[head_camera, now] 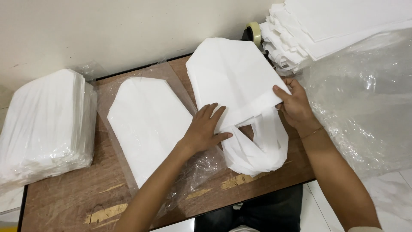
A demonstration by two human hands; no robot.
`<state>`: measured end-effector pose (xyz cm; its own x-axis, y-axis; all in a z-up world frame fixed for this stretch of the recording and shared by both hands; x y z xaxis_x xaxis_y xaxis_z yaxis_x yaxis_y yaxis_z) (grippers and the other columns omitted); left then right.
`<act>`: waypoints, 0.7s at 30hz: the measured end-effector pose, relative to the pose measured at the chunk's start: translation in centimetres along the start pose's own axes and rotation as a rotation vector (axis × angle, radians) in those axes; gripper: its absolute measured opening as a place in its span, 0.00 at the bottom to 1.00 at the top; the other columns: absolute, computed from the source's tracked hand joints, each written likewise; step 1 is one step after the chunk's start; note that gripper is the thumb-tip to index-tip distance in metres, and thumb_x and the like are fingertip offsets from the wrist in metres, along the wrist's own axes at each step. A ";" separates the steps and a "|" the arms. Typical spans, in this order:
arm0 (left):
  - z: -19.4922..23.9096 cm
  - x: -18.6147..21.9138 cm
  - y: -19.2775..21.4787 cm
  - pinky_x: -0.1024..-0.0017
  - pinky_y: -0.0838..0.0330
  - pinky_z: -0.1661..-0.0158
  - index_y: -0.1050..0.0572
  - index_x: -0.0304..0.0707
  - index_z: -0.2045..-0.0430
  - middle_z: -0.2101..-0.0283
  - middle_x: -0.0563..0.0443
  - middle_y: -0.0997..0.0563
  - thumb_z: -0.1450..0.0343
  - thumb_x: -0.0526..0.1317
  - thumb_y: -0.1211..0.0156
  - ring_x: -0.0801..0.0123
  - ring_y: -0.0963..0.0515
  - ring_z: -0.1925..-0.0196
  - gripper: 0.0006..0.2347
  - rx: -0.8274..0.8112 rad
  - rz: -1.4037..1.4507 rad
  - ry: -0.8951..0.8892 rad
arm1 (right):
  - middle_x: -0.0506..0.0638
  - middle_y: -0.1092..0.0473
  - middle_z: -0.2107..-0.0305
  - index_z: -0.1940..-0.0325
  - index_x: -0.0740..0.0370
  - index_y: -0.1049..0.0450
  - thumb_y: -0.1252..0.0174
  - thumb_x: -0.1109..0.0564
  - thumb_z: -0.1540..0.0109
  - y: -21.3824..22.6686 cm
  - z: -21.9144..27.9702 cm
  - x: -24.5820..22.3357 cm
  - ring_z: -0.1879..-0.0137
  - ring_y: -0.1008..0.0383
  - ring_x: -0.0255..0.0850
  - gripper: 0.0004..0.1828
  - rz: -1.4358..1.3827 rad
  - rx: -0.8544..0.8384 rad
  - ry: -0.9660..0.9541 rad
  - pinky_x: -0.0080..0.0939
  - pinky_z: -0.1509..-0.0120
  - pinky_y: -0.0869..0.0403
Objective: Individually packing white non-woven bags into clear plastic protective sleeves on a workspace table.
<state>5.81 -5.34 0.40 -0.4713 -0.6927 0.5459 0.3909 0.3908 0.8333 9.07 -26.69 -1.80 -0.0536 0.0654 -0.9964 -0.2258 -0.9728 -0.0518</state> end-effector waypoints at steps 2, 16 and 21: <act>-0.1 0.7 0.6 0.48 0.58 0.44 0.47 0.33 0.46 0.45 0.30 0.45 0.37 0.47 0.48 0.42 0.50 0.40 0.28 0.071 -0.028 -0.023 | 0.46 0.38 0.72 0.56 0.61 0.46 0.51 0.56 0.42 -0.8 0.2 -1.8 0.69 0.34 0.31 0.14 -0.133 -0.027 0.019 0.24 0.69 0.33; -1.3 2.7 2.7 0.77 0.27 0.71 0.29 0.42 0.67 0.71 0.48 0.22 0.36 0.33 0.50 0.67 0.22 0.70 0.07 0.815 -0.628 -0.207 | 0.45 0.44 0.60 0.44 0.48 0.57 0.60 0.51 0.40 -1.7 9.1 -3.0 0.54 0.40 0.35 0.22 -0.384 0.194 0.106 0.43 0.46 0.37; 1.5 9.3 -1.4 0.76 0.30 0.80 0.28 0.37 0.75 0.76 0.44 0.25 0.40 0.33 0.46 0.65 0.24 0.79 0.05 0.866 -0.763 -0.528 | 0.54 0.46 0.51 0.44 0.52 0.52 0.56 0.48 0.44 -2.7 8.4 4.4 0.46 0.44 0.48 0.26 -0.524 0.105 -0.225 0.56 0.42 0.44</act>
<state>-0.29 -11.42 4.48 -0.6826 -0.6689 -0.2942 -0.6668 0.4055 0.6253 1.27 -21.88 -5.46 -0.1118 0.5890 -0.8003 -0.3726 -0.7715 -0.5158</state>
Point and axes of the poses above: each hand's wrist, its own z-axis away from the middle knuckle, its own y-axis out of the back of the hand, x = y × z, the point moved 8 cm from there along -z, towards the middle knuckle
